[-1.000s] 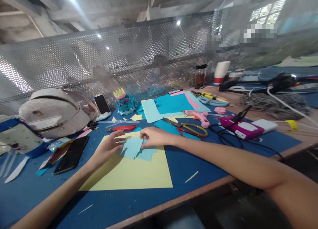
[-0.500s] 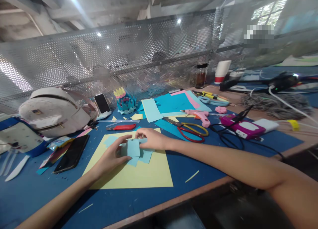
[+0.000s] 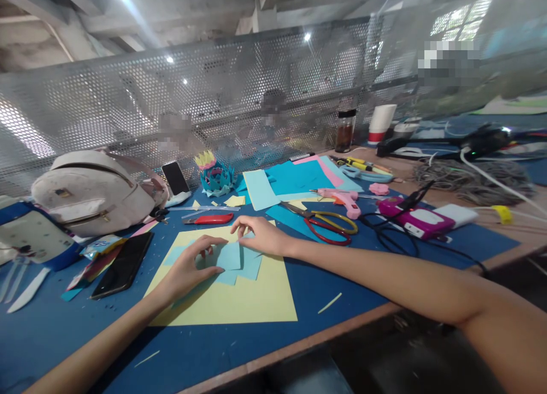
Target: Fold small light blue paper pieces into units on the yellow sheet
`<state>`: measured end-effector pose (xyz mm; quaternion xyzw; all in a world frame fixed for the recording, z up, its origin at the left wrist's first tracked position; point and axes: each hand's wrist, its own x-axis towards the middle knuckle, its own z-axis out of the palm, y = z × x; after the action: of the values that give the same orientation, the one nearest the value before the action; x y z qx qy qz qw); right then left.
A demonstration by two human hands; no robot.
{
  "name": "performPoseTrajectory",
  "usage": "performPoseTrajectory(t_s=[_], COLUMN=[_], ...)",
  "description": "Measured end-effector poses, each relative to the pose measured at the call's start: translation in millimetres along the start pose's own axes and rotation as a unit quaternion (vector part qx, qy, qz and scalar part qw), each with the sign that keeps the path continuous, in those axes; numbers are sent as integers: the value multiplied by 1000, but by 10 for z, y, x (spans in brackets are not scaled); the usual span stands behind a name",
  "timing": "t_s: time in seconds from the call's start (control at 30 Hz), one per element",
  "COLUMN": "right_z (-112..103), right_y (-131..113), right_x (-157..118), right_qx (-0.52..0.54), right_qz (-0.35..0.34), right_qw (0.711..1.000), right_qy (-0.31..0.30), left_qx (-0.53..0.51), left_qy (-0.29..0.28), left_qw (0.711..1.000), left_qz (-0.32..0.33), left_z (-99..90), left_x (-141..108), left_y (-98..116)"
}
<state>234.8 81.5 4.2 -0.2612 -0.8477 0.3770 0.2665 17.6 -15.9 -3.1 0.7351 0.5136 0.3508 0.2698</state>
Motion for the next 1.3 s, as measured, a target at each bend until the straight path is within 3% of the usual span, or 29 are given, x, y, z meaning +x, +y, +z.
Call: performPoseTrajectory(t_s=[0.23,0.43,0.7,0.97,1.13,1.3], right_z=[21,41,67,73,80,72], right_y=[23,-16,13,35,37,25], right_x=[3,-30,-16,-16,-20,-19], right_qx=[43,151,158,148,146,145], right_qz=[-17,74,88,89,89,87], right_qw=[999,982,982,984,985,985], right_qy=[-19,-88,-55,-52,-33,-26], left_qx=[-6,-10,2,-12,-45,-112], left_qy=[33,52,27,14,36,93], left_qw=[999,999,998,999,998,988], left_qz=[-10,10,57,33,3,-42], left_z=[-2,-25,-25,32,18,-27], left_x=[18,33,13,-6,19,49], left_y=[-79,-153,-61,-57,-45,-20])
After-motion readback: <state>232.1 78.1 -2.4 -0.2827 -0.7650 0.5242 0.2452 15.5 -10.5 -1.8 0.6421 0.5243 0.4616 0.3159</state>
